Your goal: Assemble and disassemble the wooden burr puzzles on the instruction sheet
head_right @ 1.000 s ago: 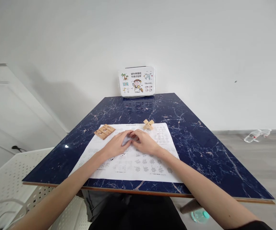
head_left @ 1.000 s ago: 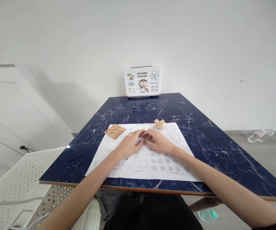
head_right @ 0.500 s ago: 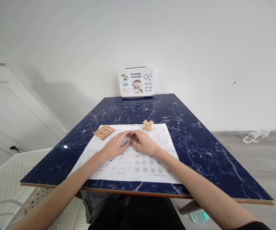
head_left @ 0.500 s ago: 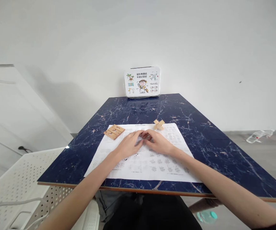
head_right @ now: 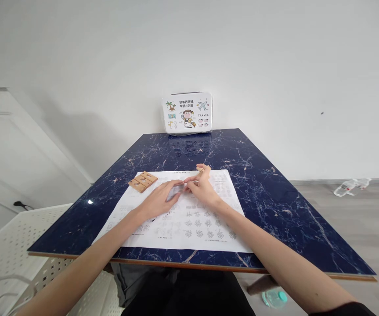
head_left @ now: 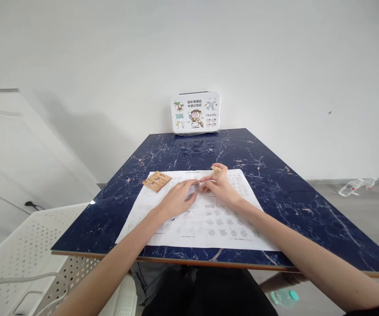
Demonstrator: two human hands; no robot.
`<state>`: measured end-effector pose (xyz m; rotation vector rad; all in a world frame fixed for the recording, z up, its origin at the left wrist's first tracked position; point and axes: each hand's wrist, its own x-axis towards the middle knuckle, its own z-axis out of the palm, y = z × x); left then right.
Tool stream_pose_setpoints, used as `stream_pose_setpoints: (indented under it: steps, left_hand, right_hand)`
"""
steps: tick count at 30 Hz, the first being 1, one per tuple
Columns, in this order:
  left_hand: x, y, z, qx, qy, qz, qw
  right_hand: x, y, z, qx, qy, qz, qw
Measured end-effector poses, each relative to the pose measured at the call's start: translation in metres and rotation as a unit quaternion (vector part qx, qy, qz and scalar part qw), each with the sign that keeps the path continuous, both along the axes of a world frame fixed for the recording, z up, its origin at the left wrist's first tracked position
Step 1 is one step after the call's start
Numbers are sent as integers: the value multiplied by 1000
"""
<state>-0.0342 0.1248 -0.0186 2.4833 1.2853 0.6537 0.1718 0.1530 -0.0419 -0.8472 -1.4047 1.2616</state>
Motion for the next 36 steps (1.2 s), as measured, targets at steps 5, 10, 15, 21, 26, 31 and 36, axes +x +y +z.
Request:
stream_pose_setpoints:
  steps: [5,10,15,21,26,31,36]
  left_hand:
    - [0,0,0,6,2,-2,1000]
    - [0,1,1,-2,9,2,1000]
    - [1,1,1,-1,13,-1,1000]
    - [1,1,1,-8,-13,-2,1000]
    - [4,4,-1,-37,-89,24,995]
    - [8,7,-5,-75,-236,37,968]
    - [6,5,-1,-140,-280,-11,950]
  right_hand:
    - [3,2,-1,-59,41,-6,997]
    - [5,3,-2,-98,86,6,991]
    - [5,3,0,-109,98,-5,989]
    - [3,1,4,-68,27,-6,997]
    - [2,-4,10,-22,-9,22,999]
    - [1,-13,21,6,1,81,997]
    - [2,-19,24,1,0,136,991]
